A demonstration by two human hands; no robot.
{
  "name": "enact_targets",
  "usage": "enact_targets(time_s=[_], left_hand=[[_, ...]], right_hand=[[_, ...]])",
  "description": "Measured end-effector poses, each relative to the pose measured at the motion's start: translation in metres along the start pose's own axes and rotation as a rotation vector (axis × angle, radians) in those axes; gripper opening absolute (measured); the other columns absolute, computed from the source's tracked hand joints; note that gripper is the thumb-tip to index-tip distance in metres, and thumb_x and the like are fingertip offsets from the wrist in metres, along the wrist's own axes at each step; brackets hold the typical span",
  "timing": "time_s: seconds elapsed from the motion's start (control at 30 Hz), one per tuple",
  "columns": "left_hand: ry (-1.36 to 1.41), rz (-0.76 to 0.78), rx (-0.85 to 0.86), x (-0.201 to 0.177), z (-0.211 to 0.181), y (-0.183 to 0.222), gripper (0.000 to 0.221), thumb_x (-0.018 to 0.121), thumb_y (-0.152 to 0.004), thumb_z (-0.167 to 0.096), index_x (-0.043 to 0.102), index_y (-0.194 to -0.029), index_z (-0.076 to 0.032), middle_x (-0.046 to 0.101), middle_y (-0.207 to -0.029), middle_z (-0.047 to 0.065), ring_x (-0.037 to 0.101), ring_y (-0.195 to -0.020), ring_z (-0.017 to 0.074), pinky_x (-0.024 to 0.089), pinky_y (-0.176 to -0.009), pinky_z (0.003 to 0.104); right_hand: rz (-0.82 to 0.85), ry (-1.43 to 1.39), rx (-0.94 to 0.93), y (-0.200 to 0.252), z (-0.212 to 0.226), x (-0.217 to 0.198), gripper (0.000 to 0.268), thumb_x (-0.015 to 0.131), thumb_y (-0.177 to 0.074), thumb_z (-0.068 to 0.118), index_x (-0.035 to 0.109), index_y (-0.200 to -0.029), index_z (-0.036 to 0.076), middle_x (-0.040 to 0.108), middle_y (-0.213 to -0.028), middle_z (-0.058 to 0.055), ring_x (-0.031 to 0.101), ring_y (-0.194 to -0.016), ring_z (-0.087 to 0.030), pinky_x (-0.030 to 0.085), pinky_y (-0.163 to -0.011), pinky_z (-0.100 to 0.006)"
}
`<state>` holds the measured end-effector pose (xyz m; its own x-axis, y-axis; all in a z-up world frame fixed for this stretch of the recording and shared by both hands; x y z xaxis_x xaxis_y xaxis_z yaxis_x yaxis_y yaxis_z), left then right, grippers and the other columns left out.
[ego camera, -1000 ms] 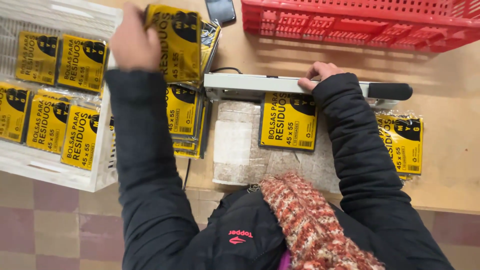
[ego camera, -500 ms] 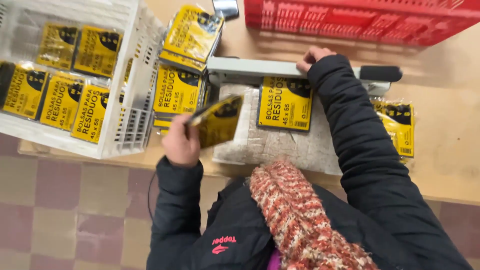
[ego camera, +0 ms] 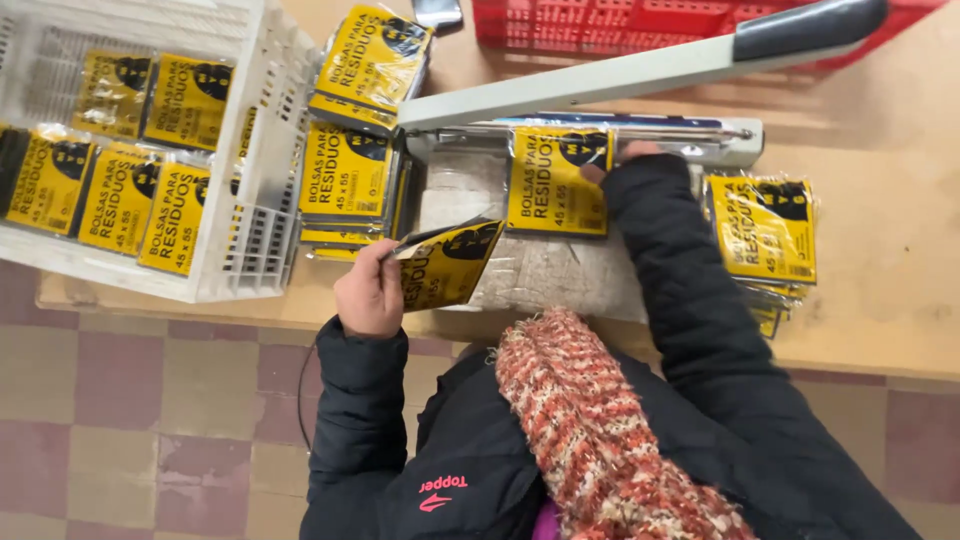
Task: Sealing and organizing packs of plastic trash bags using a heat sealing machine.
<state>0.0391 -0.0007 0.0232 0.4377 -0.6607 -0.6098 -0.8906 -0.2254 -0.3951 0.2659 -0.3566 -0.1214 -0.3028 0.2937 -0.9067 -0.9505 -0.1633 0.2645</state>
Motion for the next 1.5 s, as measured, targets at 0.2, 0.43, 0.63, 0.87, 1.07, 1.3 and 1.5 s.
enact_targets(time_s=[0.2, 0.43, 0.63, 0.87, 1.07, 1.3, 1.5], left_hand=[[0.16, 0.06, -0.028, 0.045, -0.002, -0.007, 0.012, 0.062, -0.107, -0.009, 0.064, -0.117, -0.003, 0.065, -0.08, 0.01, 0.063, -0.067, 0.0177, 0.052, -0.066, 0.029], [0.481, 0.165, -0.171, 0.13, 0.018, -0.008, 0.01, 0.058, -0.11, -0.009, 0.062, -0.114, -0.002, 0.059, -0.09, -0.001, 0.05, -0.083, 0.0062, 0.047, -0.076, 0.022], [0.928, 0.24, -0.418, 0.227, 0.064, -0.005, 0.01, 0.058, -0.109, -0.014, 0.061, -0.108, -0.005, 0.06, -0.095, -0.004, 0.052, -0.088, 0.0045, 0.046, -0.08, 0.021], [0.711, 0.245, -0.457, 0.252, 0.075, -0.04, 0.017, 0.06, -0.104, -0.022, 0.066, -0.103, -0.006, 0.067, -0.087, 0.001, 0.058, -0.082, 0.0095, 0.05, -0.076, 0.026], [-0.146, 0.224, -0.258, 0.246, 0.072, -0.087, 0.023, 0.068, -0.094, -0.034, 0.072, -0.092, -0.012, 0.073, -0.083, 0.015, 0.068, -0.081, 0.038, 0.053, -0.074, 0.048], [-0.299, 0.12, -0.063, 0.268, 0.086, -0.094, 0.019, 0.069, -0.09, -0.031, 0.071, -0.088, -0.012, 0.074, -0.084, 0.014, 0.066, -0.082, 0.0406, 0.053, -0.074, 0.051], [-0.193, 0.166, -0.05, 0.262, 0.082, -0.099, 0.019, 0.07, -0.096, -0.027, 0.07, -0.096, -0.008, 0.072, -0.086, 0.015, 0.065, -0.085, 0.0394, 0.053, -0.08, 0.051]], right_hand=[[-0.042, -0.148, 0.117, -0.014, -0.029, 0.019, 0.057, 0.077, -0.081, 0.045, 0.067, -0.127, 0.012, 0.07, -0.118, -0.021, 0.064, -0.111, -0.04, 0.049, -0.097, -0.049], [-0.126, -0.455, 0.077, 0.068, -0.233, -0.027, 0.04, 0.076, -0.088, 0.024, 0.071, -0.123, 0.006, 0.074, -0.105, -0.019, 0.071, -0.097, -0.031, 0.055, -0.085, -0.045], [-0.512, -0.097, 0.087, 0.073, -0.193, -0.02, 0.063, 0.095, -0.075, 0.038, 0.065, -0.118, 0.003, 0.067, -0.112, -0.021, 0.065, -0.103, -0.037, 0.053, -0.089, -0.046], [-0.144, -0.596, -0.105, 0.003, -0.038, 0.035, 0.029, 0.073, -0.1, 0.036, 0.074, -0.114, 0.012, 0.076, -0.1, -0.011, 0.072, -0.094, -0.024, 0.056, -0.084, -0.037], [-0.374, -0.405, -0.024, -0.024, -0.006, 0.014, 0.028, 0.081, -0.089, 0.034, 0.068, -0.088, 0.008, 0.071, -0.079, -0.012, 0.07, -0.074, -0.031, 0.055, -0.07, -0.043], [-0.539, -0.277, -0.208, 0.031, 0.044, -0.055, 0.029, 0.081, -0.098, 0.032, 0.067, -0.085, 0.01, 0.066, -0.076, -0.013, 0.066, -0.067, -0.032, 0.053, -0.065, -0.043], [-0.707, 0.23, -0.591, -0.007, 0.084, -0.136, 0.039, 0.082, -0.095, 0.044, 0.065, -0.092, 0.009, 0.065, -0.092, -0.011, 0.062, -0.095, -0.031, 0.049, -0.083, -0.045]])
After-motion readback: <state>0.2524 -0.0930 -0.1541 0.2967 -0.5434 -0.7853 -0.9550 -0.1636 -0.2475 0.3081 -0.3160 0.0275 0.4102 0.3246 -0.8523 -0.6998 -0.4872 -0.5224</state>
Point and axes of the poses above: each hand's wrist, its own y-axis away from the middle knuckle, its own x-axis out of the palm, z = x × y, the point moved 4 cm from there along -y, towards the middle knuckle
